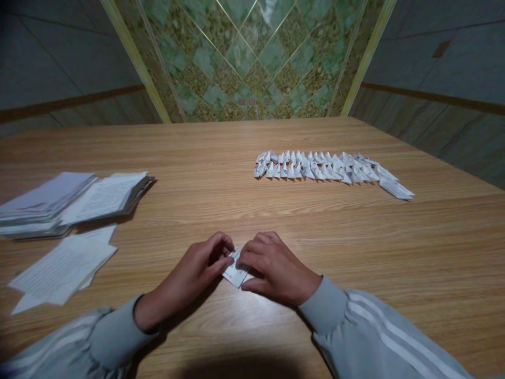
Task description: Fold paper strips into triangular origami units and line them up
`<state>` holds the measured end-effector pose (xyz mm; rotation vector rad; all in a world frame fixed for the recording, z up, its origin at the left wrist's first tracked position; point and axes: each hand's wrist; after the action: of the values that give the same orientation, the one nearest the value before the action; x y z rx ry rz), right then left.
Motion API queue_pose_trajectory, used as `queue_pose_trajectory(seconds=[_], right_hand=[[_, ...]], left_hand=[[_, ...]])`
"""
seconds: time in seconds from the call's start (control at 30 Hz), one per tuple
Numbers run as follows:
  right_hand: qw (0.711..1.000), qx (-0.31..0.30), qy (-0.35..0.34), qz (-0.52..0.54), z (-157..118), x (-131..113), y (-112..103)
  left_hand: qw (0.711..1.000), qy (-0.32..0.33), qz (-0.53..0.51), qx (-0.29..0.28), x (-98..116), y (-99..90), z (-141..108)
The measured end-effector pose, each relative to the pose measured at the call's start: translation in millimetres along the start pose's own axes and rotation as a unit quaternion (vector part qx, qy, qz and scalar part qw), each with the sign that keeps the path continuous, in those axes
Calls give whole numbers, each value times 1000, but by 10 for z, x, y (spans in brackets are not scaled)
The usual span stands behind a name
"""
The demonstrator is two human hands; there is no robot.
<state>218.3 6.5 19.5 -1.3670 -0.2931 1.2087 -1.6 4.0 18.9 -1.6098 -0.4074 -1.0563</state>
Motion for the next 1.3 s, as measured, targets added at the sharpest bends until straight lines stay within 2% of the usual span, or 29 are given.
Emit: queue_pose_trajectory(seconds=[0.1, 0.17, 0.23, 0.4, 0.73, 0.97, 1.3], right_hand=[[1000, -7, 6, -16, 8, 18, 13], [1000, -3, 2, -16, 13, 20, 4], [1000, 2, -3, -14, 17, 20, 0], [1000, 10, -4, -25, 17, 38, 21], [999, 1, 38, 8, 36, 40, 7], [994, -9, 95, -46, 76, -19, 4], [984, -5, 148, -102, 114, -66, 81]], left_hand=[[988, 90, 124, 16, -1, -71, -57], [976, 140, 166, 5, -16, -122, -107], [969, 159, 188, -19, -39, -151, -156], [960, 133, 244, -24, -92, -123, -220], [971, 79, 224, -2, -119, -106, -244], [974, 39, 221, 11, -64, -67, -215], [969, 23, 244, 29, -96, -34, -186]])
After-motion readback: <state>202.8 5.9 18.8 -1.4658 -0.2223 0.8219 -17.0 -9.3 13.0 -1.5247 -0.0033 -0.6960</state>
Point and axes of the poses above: each hand's wrist, its own z-axis towards the middle knuckle, its own y-axis out of the palm, x = y × z, and after that the axes turned 4 degrees about -y, right-handed
